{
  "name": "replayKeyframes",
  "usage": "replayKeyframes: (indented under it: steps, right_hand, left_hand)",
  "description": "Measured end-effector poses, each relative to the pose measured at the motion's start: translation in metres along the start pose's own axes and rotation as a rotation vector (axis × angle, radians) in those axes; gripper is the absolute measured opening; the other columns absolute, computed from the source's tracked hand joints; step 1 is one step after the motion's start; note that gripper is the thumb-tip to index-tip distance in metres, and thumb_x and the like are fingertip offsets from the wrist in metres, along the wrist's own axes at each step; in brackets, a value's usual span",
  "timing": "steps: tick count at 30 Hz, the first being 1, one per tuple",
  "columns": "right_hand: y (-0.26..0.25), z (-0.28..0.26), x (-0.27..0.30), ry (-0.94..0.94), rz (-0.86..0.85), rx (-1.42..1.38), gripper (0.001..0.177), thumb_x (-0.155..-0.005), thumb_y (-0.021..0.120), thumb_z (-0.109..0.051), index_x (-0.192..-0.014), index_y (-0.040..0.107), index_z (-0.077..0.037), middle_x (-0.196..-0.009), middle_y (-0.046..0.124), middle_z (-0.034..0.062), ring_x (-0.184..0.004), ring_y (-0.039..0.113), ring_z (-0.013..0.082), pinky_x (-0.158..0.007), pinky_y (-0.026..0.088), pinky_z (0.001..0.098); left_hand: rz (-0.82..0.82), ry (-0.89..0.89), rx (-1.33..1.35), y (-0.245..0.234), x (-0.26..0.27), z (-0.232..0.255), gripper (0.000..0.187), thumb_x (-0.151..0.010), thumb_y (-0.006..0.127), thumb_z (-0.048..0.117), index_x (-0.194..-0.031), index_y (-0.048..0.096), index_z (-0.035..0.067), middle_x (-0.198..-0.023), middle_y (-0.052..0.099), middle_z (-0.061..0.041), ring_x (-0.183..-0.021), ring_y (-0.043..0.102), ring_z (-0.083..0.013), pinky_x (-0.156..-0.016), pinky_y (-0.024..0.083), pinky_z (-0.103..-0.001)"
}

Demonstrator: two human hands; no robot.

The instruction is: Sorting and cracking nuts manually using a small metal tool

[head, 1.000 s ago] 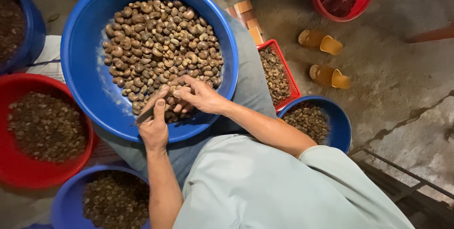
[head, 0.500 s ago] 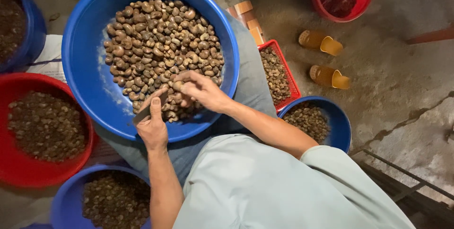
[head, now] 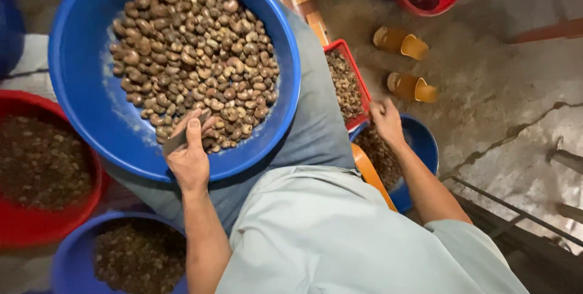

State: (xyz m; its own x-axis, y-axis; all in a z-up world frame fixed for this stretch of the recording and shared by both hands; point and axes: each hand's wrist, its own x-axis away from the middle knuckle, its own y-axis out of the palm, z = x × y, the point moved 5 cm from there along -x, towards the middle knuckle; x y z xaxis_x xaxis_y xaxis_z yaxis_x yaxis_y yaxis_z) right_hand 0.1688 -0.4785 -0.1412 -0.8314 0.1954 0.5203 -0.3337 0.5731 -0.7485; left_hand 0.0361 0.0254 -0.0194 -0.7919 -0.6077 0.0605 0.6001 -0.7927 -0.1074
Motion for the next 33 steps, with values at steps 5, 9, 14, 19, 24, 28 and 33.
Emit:
replayKeyframes:
  steps: [5,9,14,19,24,28,33]
  right_hand:
    - [0.020,0.198,-0.003,0.122,-0.069,0.324,0.043,-0.103,0.054,-0.051,-0.130,0.060,-0.017,-0.124,0.068,0.0214,-0.114,0.065,0.0487,-0.098,0.050,0.0618]
    - [0.012,0.272,0.015,0.207,-0.082,0.487,0.043,-0.100,0.048,-0.037,-0.137,0.050,-0.015,-0.121,0.067,0.0295,-0.112,0.065,0.0527,-0.100,0.051,0.0609]
    - [0.016,0.220,0.006,0.092,-0.049,0.413,0.053,-0.099,0.055,-0.034,-0.140,0.046,-0.003,-0.124,0.063,0.0384,-0.112,0.062,0.0584,-0.099,0.048,0.0655]
    - [-0.006,-0.015,0.026,-0.451,0.106,0.070,0.039,-0.115,0.048,-0.034,-0.143,0.049,-0.008,-0.122,0.064,0.0346,-0.107,0.061,0.0582,-0.087,0.050,0.0692]
    - [-0.031,-0.216,0.091,-1.199,0.217,-0.149,0.027,-0.104,0.058,0.003,-0.131,0.062,0.007,-0.124,0.066,0.0251,-0.110,0.061,0.0404,-0.098,0.048,0.0471]
    - [0.013,-0.300,0.124,-1.477,0.150,-0.082,0.031,-0.100,0.064,0.001,-0.131,0.068,-0.002,-0.118,0.076,0.0168,-0.107,0.073,0.0340,-0.093,0.059,0.0442]
    - [0.143,-0.342,0.117,-1.530,-0.015,0.320,0.038,-0.083,0.067,-0.012,-0.120,0.058,-0.009,-0.108,0.063,0.0114,-0.083,0.062,0.0345,-0.048,0.052,0.0502]
  left_hand:
    - [0.019,0.038,-0.117,0.004,0.000,0.016,0.025,-0.114,0.059,0.018,-0.122,0.076,0.001,-0.110,0.077,-0.022,-0.111,0.073,-0.0327,-0.098,0.059,-0.048]
    - [-0.028,0.021,0.045,0.005,-0.002,0.010,0.025,-0.116,0.059,0.018,-0.126,0.070,-0.002,-0.117,0.074,-0.028,-0.104,0.076,-0.0334,-0.087,0.065,-0.040]
    - [0.018,0.022,0.091,0.003,-0.005,-0.015,0.023,-0.113,0.060,0.012,-0.124,0.070,-0.005,-0.112,0.075,-0.027,-0.099,0.076,-0.0326,-0.083,0.066,-0.040]
    - [0.081,0.084,0.085,0.001,-0.005,-0.009,0.019,-0.110,0.062,0.010,-0.119,0.074,-0.003,-0.106,0.076,-0.025,-0.095,0.076,-0.0305,-0.081,0.066,-0.042]
    - [0.070,-0.006,-0.038,0.000,-0.003,-0.017,0.033,-0.108,0.062,0.034,-0.122,0.072,0.006,-0.115,0.077,-0.006,-0.090,0.082,-0.0226,-0.082,0.063,-0.032]
    - [0.030,0.011,-0.021,0.002,-0.004,-0.014,0.038,-0.107,0.063,0.038,-0.125,0.071,0.005,-0.113,0.077,-0.015,-0.094,0.082,-0.0285,-0.071,0.063,-0.036]
    - [0.099,-0.048,-0.061,0.004,-0.007,-0.008,0.052,-0.100,0.065,0.045,-0.122,0.072,-0.002,-0.136,0.066,-0.020,-0.088,0.082,-0.0311,-0.084,0.071,-0.042]
